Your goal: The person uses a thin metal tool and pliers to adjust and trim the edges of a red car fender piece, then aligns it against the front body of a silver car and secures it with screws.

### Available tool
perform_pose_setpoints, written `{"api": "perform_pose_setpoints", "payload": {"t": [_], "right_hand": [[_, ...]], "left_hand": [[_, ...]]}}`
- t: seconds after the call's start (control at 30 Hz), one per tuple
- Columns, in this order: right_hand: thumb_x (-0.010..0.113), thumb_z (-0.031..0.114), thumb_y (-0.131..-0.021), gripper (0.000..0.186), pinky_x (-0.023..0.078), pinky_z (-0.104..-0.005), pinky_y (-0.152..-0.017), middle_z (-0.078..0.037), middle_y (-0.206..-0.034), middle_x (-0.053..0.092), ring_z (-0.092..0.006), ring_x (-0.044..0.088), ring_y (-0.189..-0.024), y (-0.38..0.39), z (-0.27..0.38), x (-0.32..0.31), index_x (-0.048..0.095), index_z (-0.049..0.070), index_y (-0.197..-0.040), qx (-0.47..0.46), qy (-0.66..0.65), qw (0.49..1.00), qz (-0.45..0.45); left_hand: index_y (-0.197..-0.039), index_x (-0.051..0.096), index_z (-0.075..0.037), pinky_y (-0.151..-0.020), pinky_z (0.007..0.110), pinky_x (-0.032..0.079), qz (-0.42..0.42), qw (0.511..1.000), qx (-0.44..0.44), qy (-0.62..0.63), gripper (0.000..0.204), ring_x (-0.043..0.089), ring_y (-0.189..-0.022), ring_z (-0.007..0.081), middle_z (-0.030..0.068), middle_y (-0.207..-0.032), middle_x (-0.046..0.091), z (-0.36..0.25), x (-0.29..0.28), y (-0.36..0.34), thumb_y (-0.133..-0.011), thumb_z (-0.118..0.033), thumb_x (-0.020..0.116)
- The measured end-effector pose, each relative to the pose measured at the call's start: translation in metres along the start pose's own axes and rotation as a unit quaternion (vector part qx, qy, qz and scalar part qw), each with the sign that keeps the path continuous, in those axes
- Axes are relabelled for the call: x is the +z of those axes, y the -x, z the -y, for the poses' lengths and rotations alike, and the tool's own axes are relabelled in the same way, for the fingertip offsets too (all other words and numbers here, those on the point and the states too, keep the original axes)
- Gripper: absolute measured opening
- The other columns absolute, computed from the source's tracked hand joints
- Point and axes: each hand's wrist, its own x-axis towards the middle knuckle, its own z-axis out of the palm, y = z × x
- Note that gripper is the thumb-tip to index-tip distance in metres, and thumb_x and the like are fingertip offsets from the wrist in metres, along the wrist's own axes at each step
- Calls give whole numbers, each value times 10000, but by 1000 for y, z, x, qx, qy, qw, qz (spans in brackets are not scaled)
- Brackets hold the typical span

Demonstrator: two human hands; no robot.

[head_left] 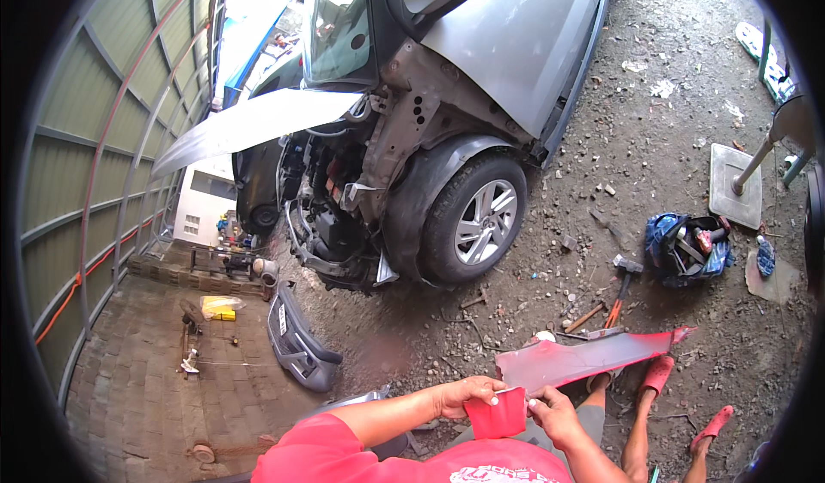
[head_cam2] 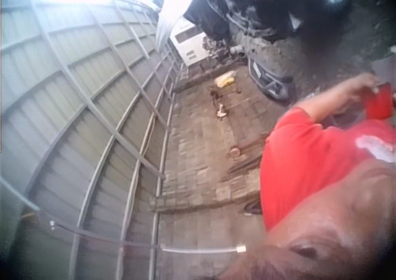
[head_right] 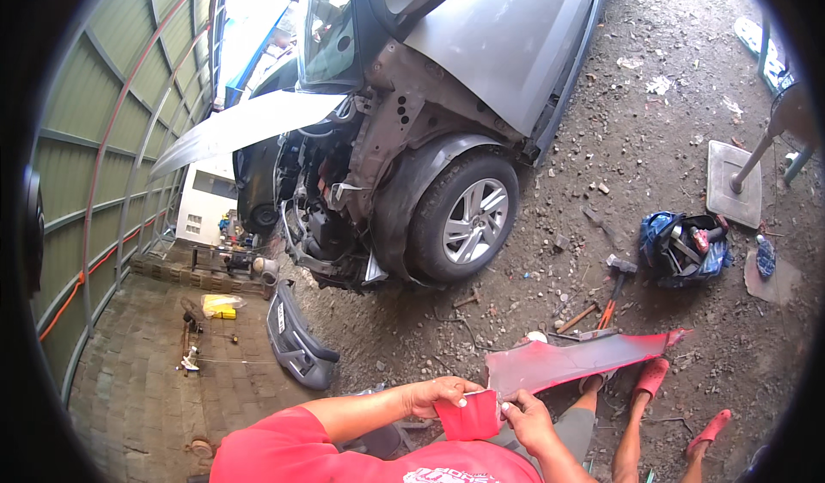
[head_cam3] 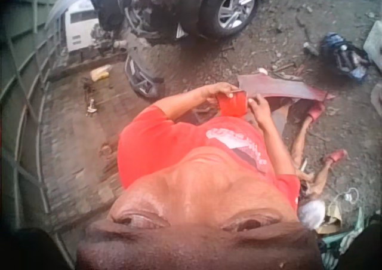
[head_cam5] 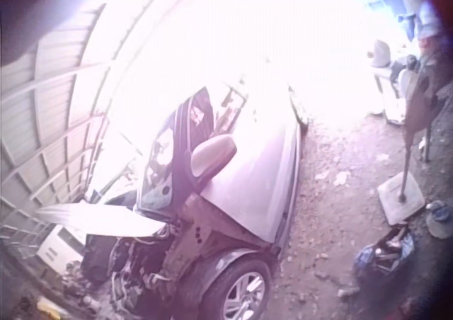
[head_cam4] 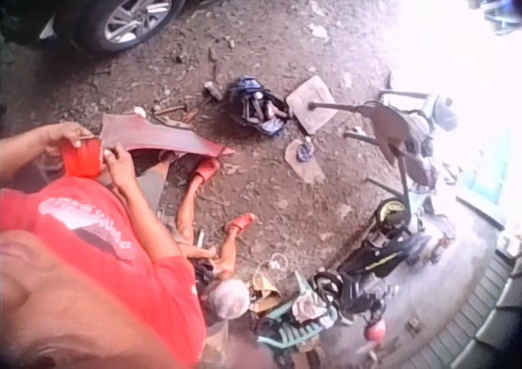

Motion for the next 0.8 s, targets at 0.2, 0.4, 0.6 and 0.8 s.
{"api": "perform_pose_setpoints", "payload": {"t": [0.2,0.4,0.6,0.8], "right_hand": [[650,35,-1046,43,424,-272,-542,-37,-803,676,-83,524,-611,-2,-2,9,683,15,-1065,15,57,998,-27],[675,91,-1047,82,442,-290,-553,-25,-793,644,-97,540,-636,-12,-16,14,662,30,-993,-12,48,999,-5],[700,243,-1041,248,545,-402,-768,-116,-880,706,-200,664,-831,9,26,20,655,0,-1064,-197,93,976,17],[677,248,-1019,237,581,-470,-825,-177,-968,769,-352,767,-917,-2,3,-4,732,81,-1178,-78,190,979,-8]], "left_hand": [[-1519,473,120,-1198,414,489,-2,1000,3,12,785,682,-1300,252,190,-1444,666,2,-10,5,-863,-170,789],[-1550,468,97,-1200,427,484,-20,999,-1,-32,844,673,-1319,281,207,-1458,662,-9,-6,11,-835,-191,812],[-1469,550,67,-1160,458,520,-120,988,-15,-98,842,702,-1246,318,195,-1359,693,-11,3,12,-690,-182,754],[-1449,511,115,-1144,434,528,-142,988,-15,-60,855,715,-1209,295,192,-1326,702,-15,10,14,-686,-162,777]]}}
